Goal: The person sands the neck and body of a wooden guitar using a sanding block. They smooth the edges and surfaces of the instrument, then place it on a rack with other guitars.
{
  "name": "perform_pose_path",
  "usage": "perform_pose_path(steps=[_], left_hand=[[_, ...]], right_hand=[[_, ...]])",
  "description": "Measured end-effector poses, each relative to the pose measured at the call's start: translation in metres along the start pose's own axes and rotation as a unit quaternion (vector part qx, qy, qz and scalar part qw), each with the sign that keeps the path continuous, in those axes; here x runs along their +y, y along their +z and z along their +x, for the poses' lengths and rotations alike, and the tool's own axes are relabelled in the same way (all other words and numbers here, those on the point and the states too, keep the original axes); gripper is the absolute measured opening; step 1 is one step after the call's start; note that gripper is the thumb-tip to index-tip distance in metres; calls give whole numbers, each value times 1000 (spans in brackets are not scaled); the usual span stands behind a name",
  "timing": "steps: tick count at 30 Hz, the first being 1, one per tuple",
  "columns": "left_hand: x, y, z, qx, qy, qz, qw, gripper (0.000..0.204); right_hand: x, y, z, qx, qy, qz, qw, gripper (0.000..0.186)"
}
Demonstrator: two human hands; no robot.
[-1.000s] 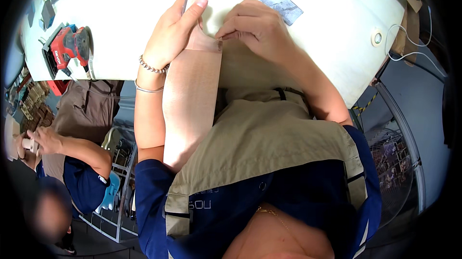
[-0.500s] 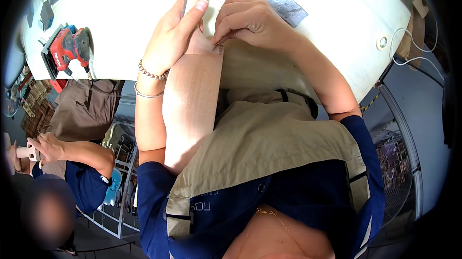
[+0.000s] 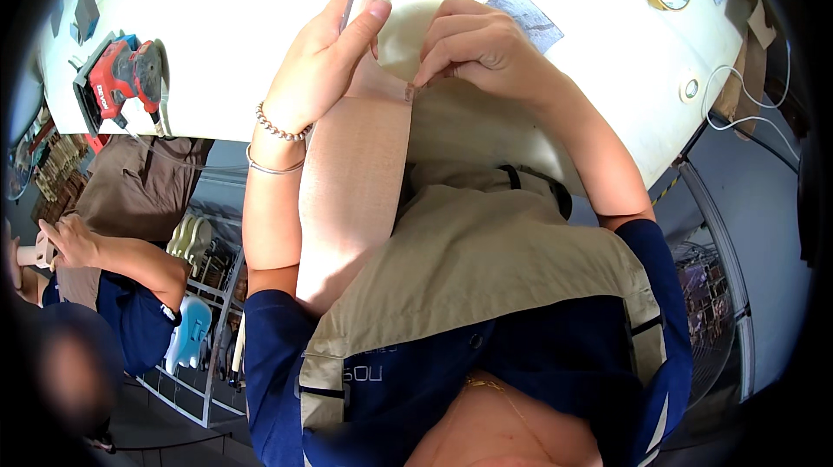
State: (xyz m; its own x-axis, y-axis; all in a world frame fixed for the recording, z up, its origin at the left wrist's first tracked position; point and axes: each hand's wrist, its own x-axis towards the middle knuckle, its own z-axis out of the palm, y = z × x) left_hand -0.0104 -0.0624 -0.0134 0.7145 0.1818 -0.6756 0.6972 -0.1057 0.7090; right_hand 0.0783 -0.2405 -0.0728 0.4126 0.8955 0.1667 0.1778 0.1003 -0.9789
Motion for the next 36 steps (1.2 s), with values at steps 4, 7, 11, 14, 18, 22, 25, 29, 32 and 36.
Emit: perform_pose_path(steps=[4,7,11,14,18,22,25,29,32,36], left_hand=[[-8,2,3,6,33,-15,999,36],[-13,1,4,11,41,-25,999,36],[-10,-1,4,3,30,1,1000,36],[-12,0,4,2,39,-12,999,36],[-11,2,4,8,39,-24,999,36],[-8,1,4,0,43,-22,999,36],[-8,2,3,-6,26,-42,999,36],[-6,2,3,-5,33,-35,999,35],[-6,2,2,-10,35,-45,998,35],[-7,3,3,-13,49,-40,998,35]], right_hand=[[-1,8,4,50,6,-9,999,18],[1,7,0,36,-51,-70,996,19],[-6,-4,-2,9,-24,-62,998,21],[-6,3,6,24,-19,-37,999,22],[-5,3,6,4,-43,-52,998,23],[-6,0,7,0,-42,-51,998,22],[-5,8,8,23,-47,-46,998,21],[-4,0,4,-11,-56,-90,994,21],[-5,1,6,-9,-55,-87,995,22],[-3,-3,-3,-11,-55,-86,995,22]])
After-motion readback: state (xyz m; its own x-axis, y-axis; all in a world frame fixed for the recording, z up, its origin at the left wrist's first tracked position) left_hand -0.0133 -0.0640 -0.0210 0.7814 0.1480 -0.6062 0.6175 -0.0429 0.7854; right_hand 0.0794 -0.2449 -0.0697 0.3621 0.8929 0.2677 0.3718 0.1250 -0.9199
